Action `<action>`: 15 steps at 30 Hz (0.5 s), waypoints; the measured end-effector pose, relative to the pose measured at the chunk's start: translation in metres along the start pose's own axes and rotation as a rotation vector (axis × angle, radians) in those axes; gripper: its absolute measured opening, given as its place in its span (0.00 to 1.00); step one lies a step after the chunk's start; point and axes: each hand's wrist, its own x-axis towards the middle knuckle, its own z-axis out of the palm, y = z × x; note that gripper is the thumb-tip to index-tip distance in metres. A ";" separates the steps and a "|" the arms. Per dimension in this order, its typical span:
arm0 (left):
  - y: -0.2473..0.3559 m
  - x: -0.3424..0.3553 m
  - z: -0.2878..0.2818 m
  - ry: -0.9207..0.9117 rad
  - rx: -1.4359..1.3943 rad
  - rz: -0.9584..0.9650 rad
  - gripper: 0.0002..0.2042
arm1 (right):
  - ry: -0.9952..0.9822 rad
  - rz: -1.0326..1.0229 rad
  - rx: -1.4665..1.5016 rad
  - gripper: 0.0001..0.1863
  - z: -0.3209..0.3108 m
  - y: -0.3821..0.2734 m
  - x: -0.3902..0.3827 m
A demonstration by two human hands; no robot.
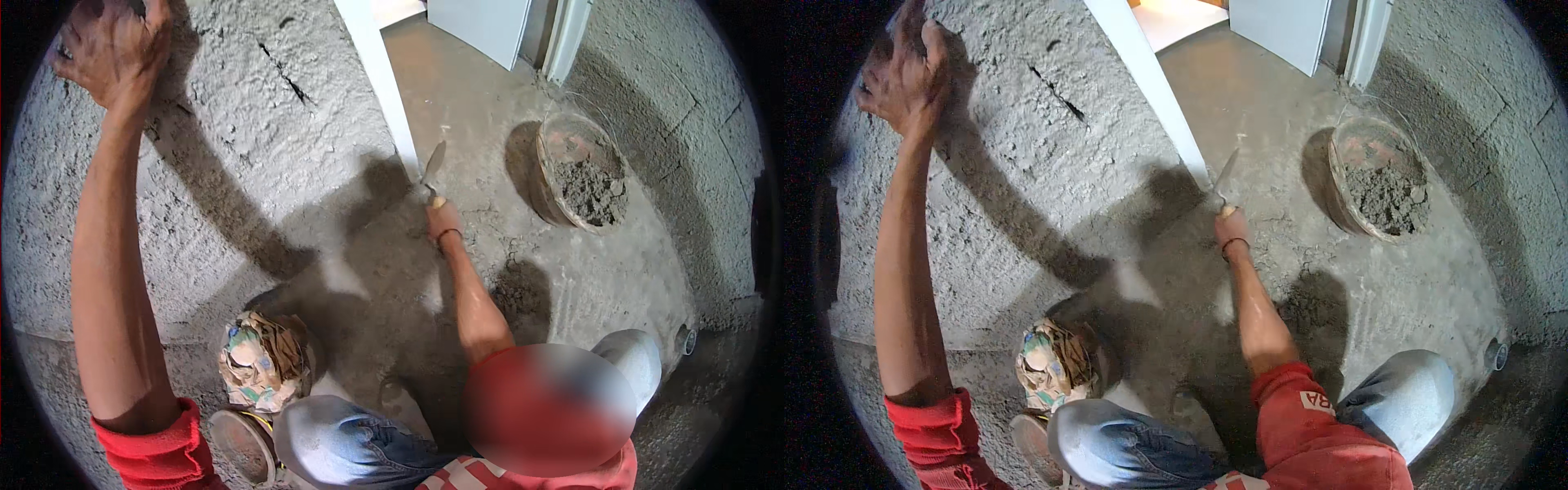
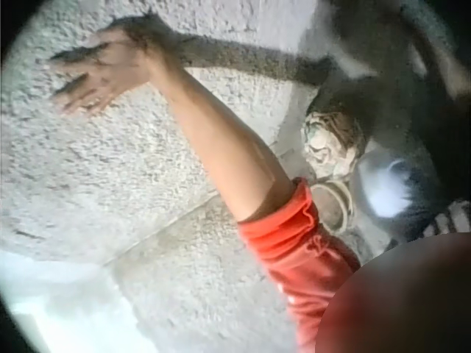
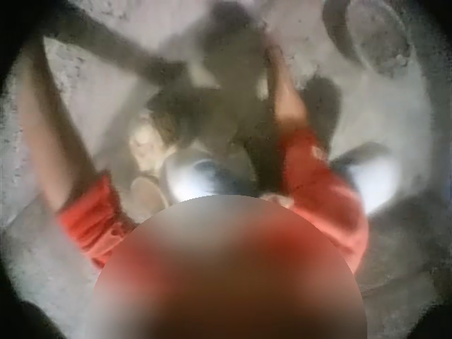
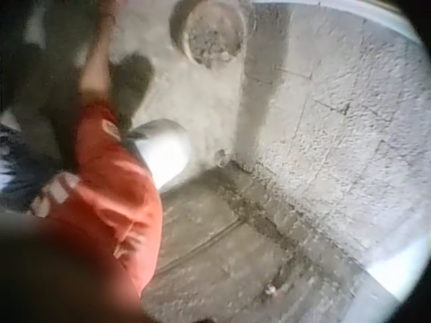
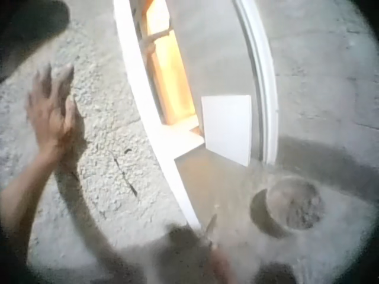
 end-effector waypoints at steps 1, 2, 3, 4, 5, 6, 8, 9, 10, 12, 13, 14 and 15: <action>-0.006 -0.004 0.002 -0.009 0.046 0.008 0.33 | 0.044 -0.054 0.036 0.26 -0.006 -0.013 -0.014; -0.009 -0.004 0.002 -0.018 0.084 0.009 0.33 | 0.098 -0.104 0.069 0.25 -0.012 -0.024 -0.022; -0.008 -0.003 0.002 -0.002 0.083 0.004 0.33 | 0.096 -0.099 0.067 0.25 -0.012 -0.025 -0.026; -0.008 -0.002 0.001 -0.008 0.082 0.006 0.33 | 0.295 -0.146 0.221 0.24 -0.008 -0.028 -0.031; -0.009 0.000 0.001 0.008 0.044 0.002 0.32 | 0.494 -0.193 0.374 0.24 -0.007 -0.030 -0.035; -0.006 0.005 -0.003 0.030 0.003 -0.006 0.32 | 0.499 -0.192 0.373 0.24 -0.008 -0.020 -0.022; 0.000 0.005 -0.002 0.030 -0.002 -0.001 0.32 | -0.021 -0.096 -0.050 0.24 -0.002 0.011 0.017; -0.002 -0.002 0.004 0.019 0.021 0.015 0.32 | -0.027 -0.095 -0.048 0.24 -0.004 0.006 0.009; -0.013 0.002 0.000 0.030 0.052 0.034 0.32 | 0.042 -0.164 0.088 0.24 -0.009 -0.015 -0.011; -0.005 0.002 -0.008 -0.037 0.026 0.020 0.32 | 0.141 -0.210 0.200 0.23 -0.020 -0.022 -0.022; -0.005 0.003 -0.009 -0.043 0.021 0.021 0.32 | 0.299 -0.195 0.242 0.22 -0.011 -0.024 -0.024; -0.006 0.005 -0.008 -0.009 0.023 0.033 0.32 | 0.456 -0.180 0.282 0.22 -0.007 -0.024 -0.026; -0.004 0.006 -0.006 0.030 0.022 0.037 0.32 | 0.465 -0.178 0.275 0.22 -0.006 -0.012 -0.014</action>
